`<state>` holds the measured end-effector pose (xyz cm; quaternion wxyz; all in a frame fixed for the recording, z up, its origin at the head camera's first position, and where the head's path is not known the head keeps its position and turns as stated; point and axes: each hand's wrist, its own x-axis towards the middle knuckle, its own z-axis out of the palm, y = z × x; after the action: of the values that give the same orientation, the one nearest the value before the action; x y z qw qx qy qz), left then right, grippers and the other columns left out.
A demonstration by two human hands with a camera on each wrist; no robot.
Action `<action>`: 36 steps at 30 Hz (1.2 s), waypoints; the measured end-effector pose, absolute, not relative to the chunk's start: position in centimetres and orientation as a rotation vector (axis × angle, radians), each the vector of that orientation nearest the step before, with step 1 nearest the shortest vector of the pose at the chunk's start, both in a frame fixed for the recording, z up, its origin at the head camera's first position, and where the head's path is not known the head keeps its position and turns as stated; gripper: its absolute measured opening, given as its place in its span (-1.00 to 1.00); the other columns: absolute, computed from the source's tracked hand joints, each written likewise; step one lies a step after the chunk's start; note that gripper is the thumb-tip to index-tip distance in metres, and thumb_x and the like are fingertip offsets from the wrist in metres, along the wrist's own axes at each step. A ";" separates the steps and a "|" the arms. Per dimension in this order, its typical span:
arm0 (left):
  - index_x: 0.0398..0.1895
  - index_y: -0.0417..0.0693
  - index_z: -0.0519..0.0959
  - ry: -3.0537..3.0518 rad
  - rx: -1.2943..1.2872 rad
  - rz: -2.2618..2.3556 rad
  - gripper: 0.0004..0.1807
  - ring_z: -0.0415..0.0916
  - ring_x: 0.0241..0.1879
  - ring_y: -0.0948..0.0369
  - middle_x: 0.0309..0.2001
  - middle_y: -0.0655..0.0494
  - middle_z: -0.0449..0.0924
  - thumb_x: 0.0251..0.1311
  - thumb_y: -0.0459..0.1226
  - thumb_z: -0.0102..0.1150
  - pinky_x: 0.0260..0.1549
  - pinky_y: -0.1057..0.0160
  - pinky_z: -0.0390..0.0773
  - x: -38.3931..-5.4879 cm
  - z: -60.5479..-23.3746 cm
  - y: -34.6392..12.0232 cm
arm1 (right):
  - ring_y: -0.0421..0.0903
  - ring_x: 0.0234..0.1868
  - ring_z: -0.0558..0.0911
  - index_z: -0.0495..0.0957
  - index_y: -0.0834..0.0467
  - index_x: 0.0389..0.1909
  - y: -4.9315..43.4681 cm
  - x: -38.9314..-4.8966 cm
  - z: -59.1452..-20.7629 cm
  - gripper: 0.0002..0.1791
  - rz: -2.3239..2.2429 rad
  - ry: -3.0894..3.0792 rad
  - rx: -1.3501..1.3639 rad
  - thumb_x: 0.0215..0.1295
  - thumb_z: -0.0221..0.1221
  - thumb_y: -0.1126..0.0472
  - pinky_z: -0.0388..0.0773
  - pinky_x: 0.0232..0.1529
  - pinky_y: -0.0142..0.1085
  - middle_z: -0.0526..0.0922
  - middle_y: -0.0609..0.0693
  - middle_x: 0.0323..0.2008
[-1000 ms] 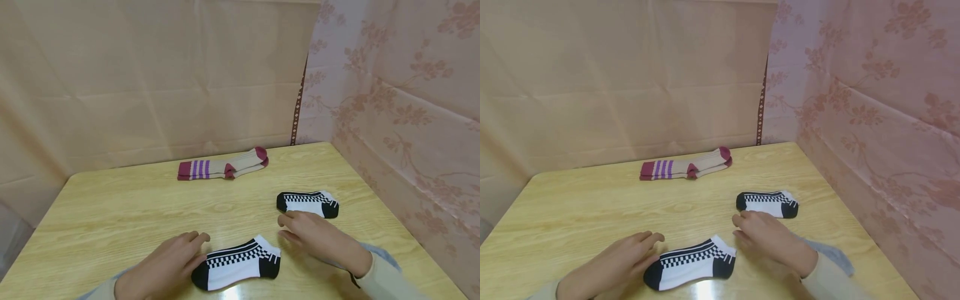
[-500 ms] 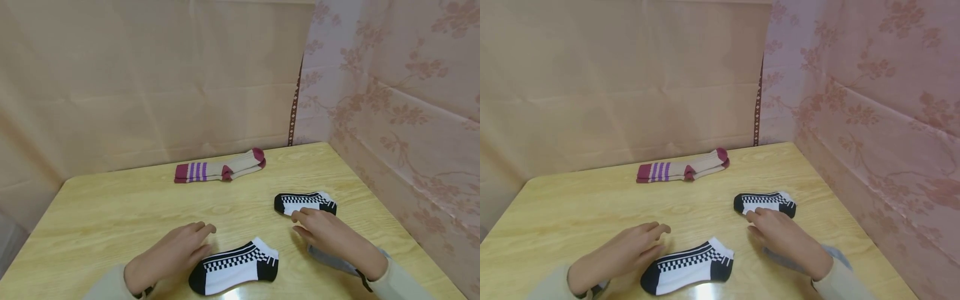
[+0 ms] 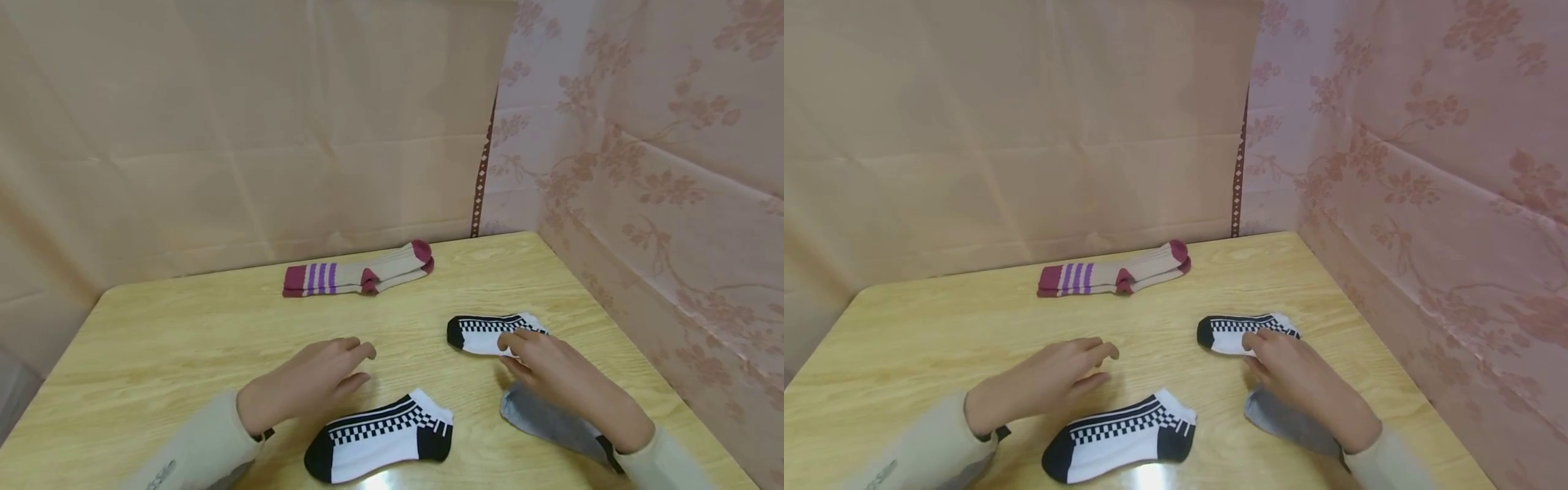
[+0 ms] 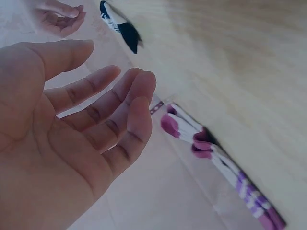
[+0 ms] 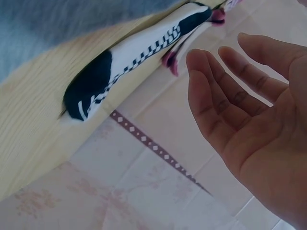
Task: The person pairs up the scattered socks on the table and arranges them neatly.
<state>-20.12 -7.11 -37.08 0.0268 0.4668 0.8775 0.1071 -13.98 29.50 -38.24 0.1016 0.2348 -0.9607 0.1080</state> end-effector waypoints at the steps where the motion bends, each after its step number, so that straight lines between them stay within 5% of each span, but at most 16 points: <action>1: 0.07 -0.08 0.55 2.707 1.446 0.327 -0.71 0.52 -0.36 0.30 -0.20 0.06 0.63 0.39 -0.15 0.19 -0.32 0.27 0.61 -20.4 -36.9 -6.7 | -0.36 -0.50 0.36 0.55 0.08 -0.31 29.7 -14.1 -38.3 -0.85 0.313 -2.833 0.684 0.22 0.35 0.30 0.39 -0.50 -0.38 0.45 -0.24 -0.46; 12: 0.03 -0.04 0.58 2.653 1.479 0.328 -0.74 0.48 -0.39 0.35 -0.17 0.07 0.65 0.38 -0.14 0.20 -0.33 0.33 0.58 -23.1 -36.3 -3.4 | -0.35 -0.56 0.26 0.44 0.00 -0.41 31.3 -14.8 -38.8 -0.78 0.359 -2.896 0.588 0.29 0.29 0.31 0.25 -0.55 -0.41 0.28 -0.27 -0.57; 19: 0.08 -0.04 0.58 2.619 1.435 0.346 -0.70 0.54 -0.30 0.31 -0.09 0.04 0.66 0.41 -0.11 0.16 -0.20 0.32 0.60 -24.9 -36.5 -0.7 | -0.30 -0.49 0.40 0.54 0.09 -0.28 33.0 -15.2 -38.3 -0.94 0.346 -2.941 0.470 0.34 0.24 0.29 0.39 -0.48 -0.33 0.45 -0.21 -0.47; 25: 0.07 -0.07 0.59 2.573 1.502 0.372 -0.71 0.53 -0.28 0.30 -0.09 0.06 0.66 0.44 -0.13 0.11 -0.17 0.32 0.59 -26.1 -36.6 1.5 | -0.18 -0.42 0.56 0.56 0.17 -0.25 34.7 -16.1 -38.5 -0.88 0.292 -2.852 0.453 0.23 0.29 0.34 0.51 -0.44 -0.21 0.57 -0.12 -0.44; 36: -0.11 -0.06 0.60 2.521 1.643 0.401 -0.81 0.45 -0.35 0.33 -0.28 0.17 0.59 0.45 -0.16 0.09 -0.29 0.39 0.48 -28.6 -38.3 5.4 | -0.08 -0.49 0.53 0.53 0.23 -0.26 37.4 -17.8 -39.7 -0.82 0.277 -2.809 0.350 0.17 0.33 0.35 0.46 -0.50 -0.16 0.54 -0.01 -0.48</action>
<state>-28.61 5.36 -38.33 0.0527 0.5405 0.8293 0.1320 -17.76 37.42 -39.73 0.1483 0.1216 -0.9767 0.0965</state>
